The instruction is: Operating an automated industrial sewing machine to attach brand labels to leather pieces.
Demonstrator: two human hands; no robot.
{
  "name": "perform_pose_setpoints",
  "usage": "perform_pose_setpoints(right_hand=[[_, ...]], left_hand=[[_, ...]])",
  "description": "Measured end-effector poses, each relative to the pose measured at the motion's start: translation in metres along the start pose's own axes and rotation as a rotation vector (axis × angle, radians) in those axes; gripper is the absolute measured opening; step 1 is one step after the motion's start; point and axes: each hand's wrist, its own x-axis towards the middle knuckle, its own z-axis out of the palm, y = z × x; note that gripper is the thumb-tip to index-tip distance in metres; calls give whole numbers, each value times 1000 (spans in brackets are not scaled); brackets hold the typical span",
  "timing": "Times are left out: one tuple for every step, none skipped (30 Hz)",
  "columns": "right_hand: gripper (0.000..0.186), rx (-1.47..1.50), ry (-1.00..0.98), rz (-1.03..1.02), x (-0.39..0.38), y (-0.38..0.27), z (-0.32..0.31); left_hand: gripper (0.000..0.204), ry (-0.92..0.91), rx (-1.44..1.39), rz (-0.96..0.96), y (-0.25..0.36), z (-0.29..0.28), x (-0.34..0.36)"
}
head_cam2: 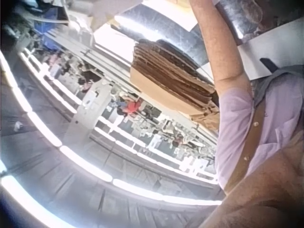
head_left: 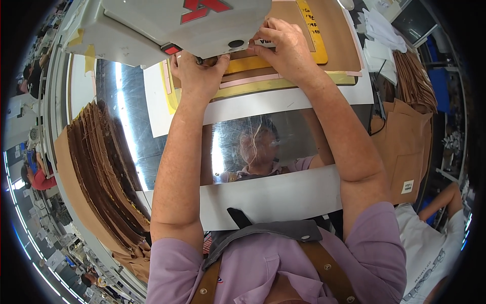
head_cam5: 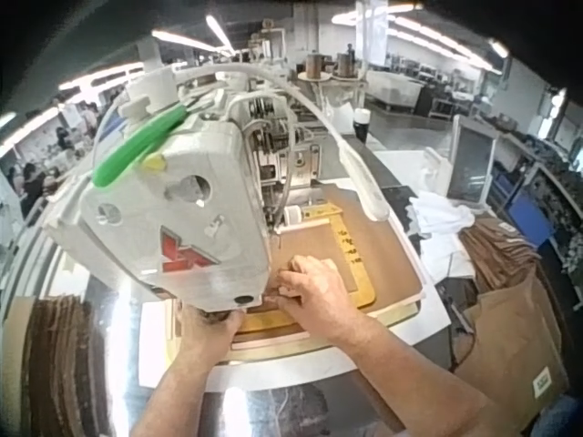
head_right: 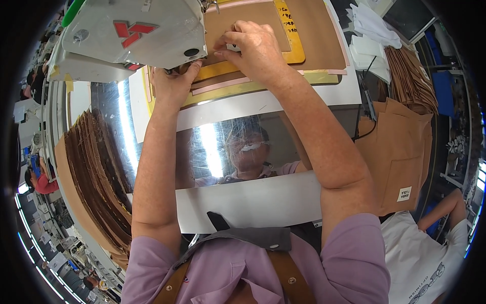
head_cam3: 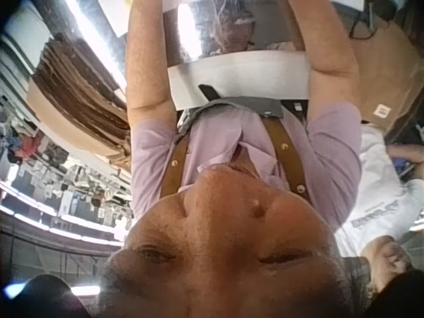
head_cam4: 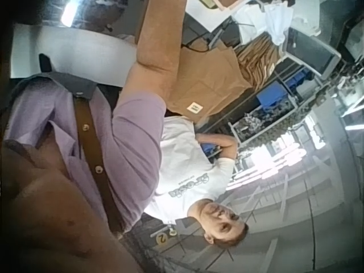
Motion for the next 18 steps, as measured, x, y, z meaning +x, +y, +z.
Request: perform_pose_setpoints(right_hand=[[17,-1,1,3,0,0,0],[19,-27,0,22,-1,0,0],[21,-53,-1,42,-1,-2,0],[21,-54,0,48,-1,-3,1],[22,-77,-6,24,0,-4,2],[23,-101,-12,1,1,-5,3],[23,-103,-11,8,2,-6,3],[23,-104,-54,22,3,-7,3],[22,-107,-97,36,3,-7,3],[22,-110,-97,44,1,-5,4],[22,-101,-73,30,0,-2,5],[23,-85,-47,7,1,-3,6],[23,-80,-46,7,1,-5,5],[23,-70,-61,31,2,-6,4],[23,-62,-77,58,2,-5,3],[23,-60,-77,57,1,-5,3],[22,-62,-95,79,1,-5,3],[21,-65,-113,101,1,-5,2]], left_hand=[[40,18,-36,2,-2,1,0],[42,36,-72,5,-3,2,0],[42,30,-72,5,-6,3,0],[47,63,-44,25,-9,4,1],[52,95,-17,46,-12,4,2],[52,87,-18,47,-15,2,3],[56,29,-42,13,-18,-1,5],[60,-28,-65,-22,-21,-3,6],[60,-37,-67,-21,-19,-2,6],[63,-71,-72,-56,-16,-2,7],[67,-106,-77,-90,-14,0,7],[67,-106,-73,-91,-14,-1,7],[58,-65,-56,-18,-13,0,7],[51,-23,-39,54,-13,0,7],[51,-24,-37,53,-10,1,7],[48,-15,4,52,-8,0,8],[48,-5,46,51,-5,-1,9],[48,-2,50,50,-6,-3,9]])
